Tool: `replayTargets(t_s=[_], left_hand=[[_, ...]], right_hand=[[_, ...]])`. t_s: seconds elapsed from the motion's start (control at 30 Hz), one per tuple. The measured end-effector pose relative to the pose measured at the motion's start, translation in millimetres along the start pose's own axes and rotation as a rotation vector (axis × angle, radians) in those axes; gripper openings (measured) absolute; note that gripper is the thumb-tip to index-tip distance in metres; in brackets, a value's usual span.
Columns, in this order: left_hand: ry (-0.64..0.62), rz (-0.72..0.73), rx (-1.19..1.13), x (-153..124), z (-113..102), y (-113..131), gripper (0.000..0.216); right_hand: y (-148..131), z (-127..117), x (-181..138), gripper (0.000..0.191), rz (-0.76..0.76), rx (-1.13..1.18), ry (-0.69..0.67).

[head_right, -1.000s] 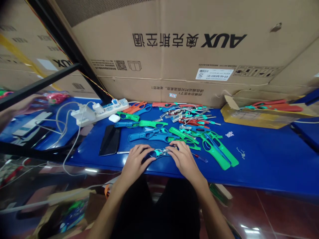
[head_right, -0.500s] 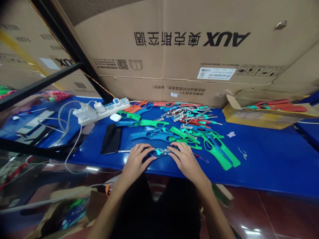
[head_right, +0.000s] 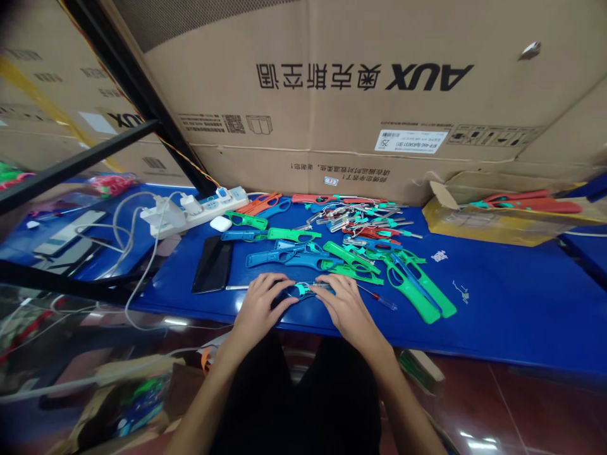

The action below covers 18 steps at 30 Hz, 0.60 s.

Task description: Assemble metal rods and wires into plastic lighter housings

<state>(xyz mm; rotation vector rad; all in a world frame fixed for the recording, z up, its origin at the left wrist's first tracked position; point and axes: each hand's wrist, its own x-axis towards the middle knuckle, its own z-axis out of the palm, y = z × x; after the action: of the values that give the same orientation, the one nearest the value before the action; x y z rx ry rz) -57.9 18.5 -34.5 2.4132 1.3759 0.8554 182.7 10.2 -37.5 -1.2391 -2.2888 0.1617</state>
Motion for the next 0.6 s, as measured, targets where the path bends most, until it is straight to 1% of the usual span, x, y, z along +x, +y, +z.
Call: replayTargets(t_s=[0.23, 0.4, 0.5, 0.6], left_hand=[[0.003, -0.001, 0.0, -0.3, 0.9, -0.7, 0.028], [0.014, -0.009, 0.01, -1.4, 1.8, 0.0, 0.041], [0.014, 0.007, -0.028, -2.6, -1.7, -2.1, 0.046], [0.024, 0.021, -0.104, -3.1, -10.1, -9.8, 0.042]], right_hand=[[0.4, 1.3, 0.0, 0.031, -0.016, 0.01, 0.01], [-1.9, -0.4, 0.1, 0.029, -0.012, 0.01, 0.013], [-2.0, 0.3, -0.7, 0.029, -0.007, 0.011, 0.012], [-1.4, 1.8, -1.4, 0.031, 0.011, 0.018, 0.013]])
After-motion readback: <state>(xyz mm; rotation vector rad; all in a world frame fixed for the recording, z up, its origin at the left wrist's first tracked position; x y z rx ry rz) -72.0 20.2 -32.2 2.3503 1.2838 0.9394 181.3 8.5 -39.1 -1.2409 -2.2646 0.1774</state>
